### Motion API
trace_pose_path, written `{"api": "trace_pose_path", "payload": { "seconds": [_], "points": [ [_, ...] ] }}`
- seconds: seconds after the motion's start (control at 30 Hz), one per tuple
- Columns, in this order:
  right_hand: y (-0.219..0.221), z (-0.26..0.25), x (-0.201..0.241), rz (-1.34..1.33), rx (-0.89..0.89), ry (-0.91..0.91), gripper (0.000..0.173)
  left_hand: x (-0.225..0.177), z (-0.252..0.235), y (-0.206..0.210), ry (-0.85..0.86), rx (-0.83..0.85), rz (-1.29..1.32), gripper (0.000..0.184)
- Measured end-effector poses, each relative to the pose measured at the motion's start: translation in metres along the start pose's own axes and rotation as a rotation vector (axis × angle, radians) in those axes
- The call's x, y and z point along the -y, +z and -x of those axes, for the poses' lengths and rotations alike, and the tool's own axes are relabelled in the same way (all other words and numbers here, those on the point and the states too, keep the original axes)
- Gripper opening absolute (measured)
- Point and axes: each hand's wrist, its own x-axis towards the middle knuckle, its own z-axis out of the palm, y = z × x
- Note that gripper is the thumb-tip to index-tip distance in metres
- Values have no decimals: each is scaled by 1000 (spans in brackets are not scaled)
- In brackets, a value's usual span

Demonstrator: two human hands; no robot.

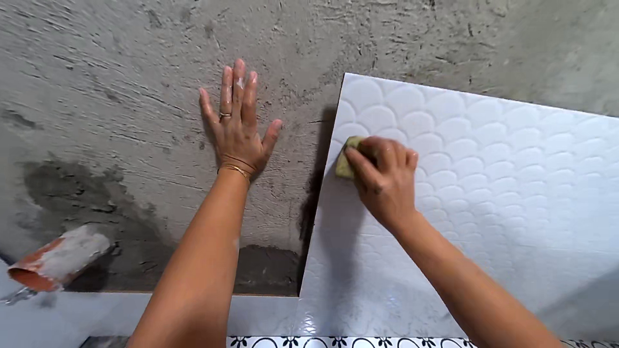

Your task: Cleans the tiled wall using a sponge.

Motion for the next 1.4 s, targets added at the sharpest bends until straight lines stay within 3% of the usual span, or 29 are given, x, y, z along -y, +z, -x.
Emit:
{"api": "trace_pose_path", "payload": {
  "seconds": [0.17, 0.3, 0.43, 0.57, 0.67, 0.87, 1.17, 1.23, 1.3, 1.4],
  "points": [
    [-5, -8, -3, -2, -26, 125, 30, 1, 0, -2, 11, -5, 2, 82],
    [-2, 3, 8, 36, 19, 29, 28, 0, -1, -2, 8, 6, 22, 83],
    [-11, -3, -3, 70, 9, 155, 31, 0, 0, -2, 13, 6, 45, 80],
    [-15, 7, 18, 9, 98, 90, 34, 1, 0, 0, 19, -17, 53, 79],
    [-48, 7, 19, -181, 163, 305, 34, 2, 0, 1, 23, -30, 62, 77],
    [-93, 9, 14, -779, 191, 994, 37, 3, 0, -1, 13, 8, 51, 77],
    [-107, 25, 17, -1638, 234, 1050, 54, 4, 1, -3, 12, 37, 53, 76],
    [-110, 32, 20, -1638, 203, 1077, 54, 3, 0, -4, 8, 44, 71, 76],
    [-112, 35, 21, -1450, 117, 1117, 46, 4, 1, -2, 8, 33, 74, 77],
    [-101, 35, 6, -1108, -163, 1063, 34, 5, 1, -2, 6, 25, 68, 77]
  ]
}}
